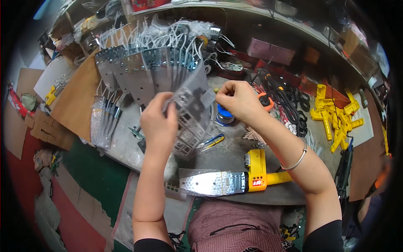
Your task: Assemble a yellow plastic heating tool by installing a circuit board, soldering wires, and securing the casing with screws.
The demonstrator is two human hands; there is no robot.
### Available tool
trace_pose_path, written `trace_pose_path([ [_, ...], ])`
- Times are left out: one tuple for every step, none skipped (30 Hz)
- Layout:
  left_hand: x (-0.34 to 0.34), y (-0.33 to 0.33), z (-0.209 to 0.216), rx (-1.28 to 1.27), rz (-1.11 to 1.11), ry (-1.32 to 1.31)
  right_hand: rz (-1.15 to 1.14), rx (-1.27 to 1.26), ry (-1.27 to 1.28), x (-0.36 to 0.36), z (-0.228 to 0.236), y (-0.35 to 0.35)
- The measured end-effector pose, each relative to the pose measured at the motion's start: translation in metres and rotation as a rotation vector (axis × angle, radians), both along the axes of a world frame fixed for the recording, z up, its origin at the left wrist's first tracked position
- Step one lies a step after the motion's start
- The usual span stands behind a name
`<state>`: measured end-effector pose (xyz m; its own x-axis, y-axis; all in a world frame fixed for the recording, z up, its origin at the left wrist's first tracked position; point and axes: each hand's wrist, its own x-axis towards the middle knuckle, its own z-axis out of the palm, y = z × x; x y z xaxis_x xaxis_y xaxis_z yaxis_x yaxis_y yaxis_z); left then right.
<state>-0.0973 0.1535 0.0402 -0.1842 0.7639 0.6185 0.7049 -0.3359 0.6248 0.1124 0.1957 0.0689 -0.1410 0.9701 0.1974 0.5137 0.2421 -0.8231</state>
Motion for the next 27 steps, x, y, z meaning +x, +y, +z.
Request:
trace_pose_path([
  [-0.004,-0.005,-0.001,-0.004,-0.006,-0.009,-0.018,0.031,0.002,0.003,-0.001,-0.003],
  [-0.005,-0.012,-0.001,0.004,0.16,0.176,-0.025,0.026,-0.007,0.009,0.0,-0.007],
  [-0.004,-0.016,0.0,0.014,0.314,0.359,-0.001,-0.094,0.116,0.016,0.005,-0.013],
  [-0.002,-0.02,0.001,0.009,0.293,0.349,0.022,-0.214,0.242,0.023,0.009,-0.019],
  [0.001,-0.024,0.004,0.189,0.303,0.42,-0.001,-0.219,0.232,0.028,0.013,-0.028],
  [0.006,-0.03,0.008,0.373,0.312,0.491,0.039,-0.361,0.316,0.032,0.018,-0.041],
  [0.011,-0.036,0.008,0.367,0.294,0.481,0.08,-0.505,0.402,0.034,0.019,-0.05],
  [0.018,-0.045,0.007,0.418,0.106,0.458,0.073,-0.553,0.421,0.036,0.018,-0.057],
  [0.025,-0.054,0.007,0.463,-0.081,0.432,0.052,-0.564,0.42,0.038,0.019,-0.067],
  [0.038,-0.061,0.008,0.436,-0.204,0.376,0.1,-0.662,0.483,0.041,0.022,-0.076],
  [0.042,-0.064,0.009,0.418,-0.223,0.361,0.146,-0.761,0.55,0.043,0.023,-0.084],
  [0.047,-0.068,0.009,0.342,-0.366,0.243,0.178,-0.816,0.549,0.049,0.024,-0.094],
  [0.052,-0.073,0.005,0.257,-0.504,0.119,0.148,-0.843,0.553,0.051,0.024,-0.105],
  [0.053,-0.075,-0.004,0.172,-0.595,-0.073,0.177,-0.787,0.559,0.054,0.026,-0.116],
  [0.059,-0.08,-0.009,0.143,-0.622,-0.094,0.198,-0.725,0.566,0.058,0.029,-0.126],
  [0.066,-0.086,-0.01,-0.044,-0.72,-0.416,0.176,-0.634,0.483,0.063,0.031,-0.134],
  [0.072,-0.093,-0.012,-0.241,-0.797,-0.737,0.088,-0.535,0.503,0.063,0.021,-0.146],
  [0.077,-0.097,-0.015,-0.32,-0.862,-0.809,0.114,-0.482,0.43,0.068,0.012,-0.152],
  [0.084,-0.102,-0.018,-0.34,-0.87,-0.822,0.143,-0.429,0.357,0.073,0.006,-0.158],
  [0.09,-0.107,-0.021,-0.419,-0.882,-0.851,0.119,-0.461,0.293,0.077,0.006,-0.165],
  [0.094,-0.111,-0.024,-0.498,-0.895,-0.874,0.102,-0.474,0.295,0.078,0.003,-0.172],
  [0.095,-0.112,-0.029,-0.517,-0.925,-0.862,0.048,-0.427,0.299,0.079,0.0,-0.178],
  [0.098,-0.115,-0.029,-0.531,-0.93,-0.867,-0.003,-0.379,0.301,0.08,-0.003,-0.183],
  [0.102,-0.118,-0.029,-0.47,-0.864,-0.774,-0.051,-0.295,0.207,0.082,-0.006,-0.187],
  [0.104,-0.121,-0.029,-0.407,-0.796,-0.681,-0.057,-0.302,0.206,0.085,-0.008,-0.191],
  [0.102,-0.123,-0.032,-0.329,-0.677,-0.604,-0.118,-0.448,0.239,0.09,-0.01,-0.194],
  [0.099,-0.124,-0.037,-0.333,-0.685,-0.61,-0.184,-0.589,0.27,0.096,-0.014,-0.197],
])
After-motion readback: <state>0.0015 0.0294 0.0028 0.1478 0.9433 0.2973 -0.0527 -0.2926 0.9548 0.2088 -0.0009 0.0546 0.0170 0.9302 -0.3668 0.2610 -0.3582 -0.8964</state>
